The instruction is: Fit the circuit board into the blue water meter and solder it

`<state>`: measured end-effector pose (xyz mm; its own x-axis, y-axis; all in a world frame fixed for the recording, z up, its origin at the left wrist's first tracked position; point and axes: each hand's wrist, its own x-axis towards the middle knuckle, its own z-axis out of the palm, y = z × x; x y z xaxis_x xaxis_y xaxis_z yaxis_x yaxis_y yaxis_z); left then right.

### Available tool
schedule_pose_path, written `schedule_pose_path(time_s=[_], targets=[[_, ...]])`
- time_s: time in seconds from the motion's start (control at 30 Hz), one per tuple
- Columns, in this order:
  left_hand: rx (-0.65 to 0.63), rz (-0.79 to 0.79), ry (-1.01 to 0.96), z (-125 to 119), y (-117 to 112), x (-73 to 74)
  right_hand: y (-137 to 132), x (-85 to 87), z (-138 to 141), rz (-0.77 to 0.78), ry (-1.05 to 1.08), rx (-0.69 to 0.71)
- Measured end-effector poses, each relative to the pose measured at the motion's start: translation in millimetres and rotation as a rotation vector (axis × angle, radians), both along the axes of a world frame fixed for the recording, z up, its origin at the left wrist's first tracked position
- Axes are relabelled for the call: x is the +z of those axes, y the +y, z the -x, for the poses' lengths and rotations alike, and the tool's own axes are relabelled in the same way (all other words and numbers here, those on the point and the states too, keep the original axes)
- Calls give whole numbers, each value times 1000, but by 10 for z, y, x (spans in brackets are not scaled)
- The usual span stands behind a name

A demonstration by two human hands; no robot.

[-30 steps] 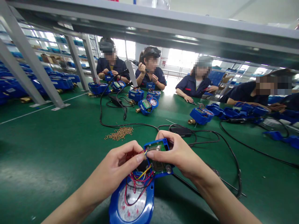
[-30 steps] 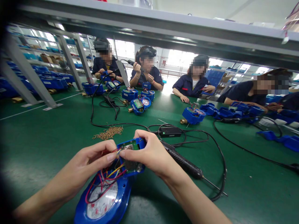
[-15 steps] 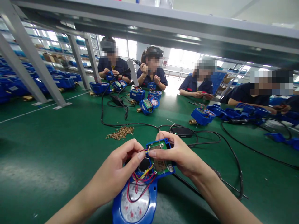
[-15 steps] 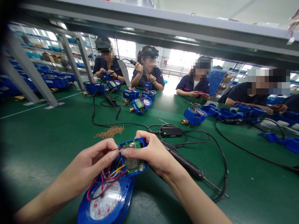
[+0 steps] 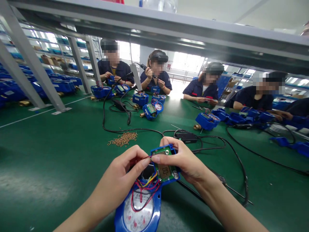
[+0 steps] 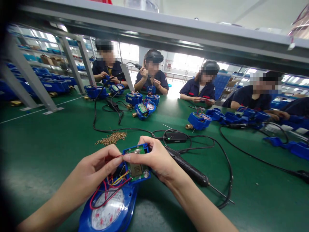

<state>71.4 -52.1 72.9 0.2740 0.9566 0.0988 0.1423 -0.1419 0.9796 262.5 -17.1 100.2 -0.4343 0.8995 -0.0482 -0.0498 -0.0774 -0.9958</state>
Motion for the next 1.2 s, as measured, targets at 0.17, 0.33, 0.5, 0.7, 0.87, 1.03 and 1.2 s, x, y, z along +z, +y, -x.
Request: schedule_pose_path(time_s=[0.17, 0.33, 0.5, 0.7, 0.87, 1.03, 1.2], targets=[[4, 26, -39, 27, -1, -62, -32, 26, 4, -22, -21, 9], [-19, 20, -55, 71, 37, -136, -40, 26, 3, -14, -24, 50], [-53, 111, -69, 119, 100, -157, -46, 41, -15, -7, -79, 120], [39, 132, -71, 57, 89, -116, 0, 12, -31, -8, -98, 158], [85, 46, -167, 6, 82, -25, 70, -15, -48, -12, -45, 156], [83, 15, -157, 26, 69, 20, 90, -2, -69, -25, -70, 195], [30, 97, -233, -1, 97, 9, 65, -24, -39, 5, -10, 214]])
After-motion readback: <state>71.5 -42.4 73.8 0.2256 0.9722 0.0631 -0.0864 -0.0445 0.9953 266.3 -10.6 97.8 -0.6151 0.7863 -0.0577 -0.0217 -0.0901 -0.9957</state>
